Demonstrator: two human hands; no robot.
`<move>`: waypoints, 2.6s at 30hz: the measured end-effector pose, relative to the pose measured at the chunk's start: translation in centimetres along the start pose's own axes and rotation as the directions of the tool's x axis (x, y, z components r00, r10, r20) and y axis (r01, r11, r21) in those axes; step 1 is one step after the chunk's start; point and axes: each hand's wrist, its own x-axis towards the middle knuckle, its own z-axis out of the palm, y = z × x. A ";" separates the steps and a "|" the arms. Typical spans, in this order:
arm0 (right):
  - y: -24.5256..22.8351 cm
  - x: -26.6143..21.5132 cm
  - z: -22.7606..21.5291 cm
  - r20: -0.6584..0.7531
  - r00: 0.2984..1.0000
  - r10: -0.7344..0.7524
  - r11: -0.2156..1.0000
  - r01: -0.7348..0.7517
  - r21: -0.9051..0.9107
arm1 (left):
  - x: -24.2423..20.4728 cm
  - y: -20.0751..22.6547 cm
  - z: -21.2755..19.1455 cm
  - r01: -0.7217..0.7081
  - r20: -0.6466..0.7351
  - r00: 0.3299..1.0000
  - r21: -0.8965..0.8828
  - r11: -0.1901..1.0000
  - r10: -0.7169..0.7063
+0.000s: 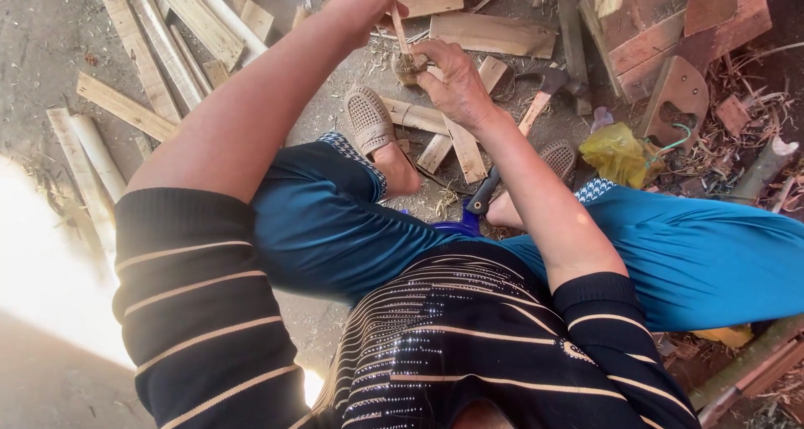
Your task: The person sits on the ground assembling a small wooden stool or frame. They pick up wooden slats, fit pieces together, position nails, and hammer the nails in with a hammer, handling several pieces one at a time.
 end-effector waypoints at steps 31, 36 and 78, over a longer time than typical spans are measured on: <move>2.8 -1.2 -0.6 -0.143 0.979 0.144 0.955 -0.099 0.280 | -7.6 3.1 -5.0 0.361 -0.216 0.874 -0.310 0.879 -0.435; 2.0 -1.0 0.2 -0.204 0.974 0.100 0.993 -0.084 0.083 | -8.7 1.8 -2.5 0.205 0.113 0.971 0.051 0.977 -0.210; 8.2 -4.7 -1.0 -0.213 0.965 0.151 0.931 -0.212 -0.298 | -8.8 1.3 0.9 -0.369 -0.189 0.906 0.085 0.926 0.378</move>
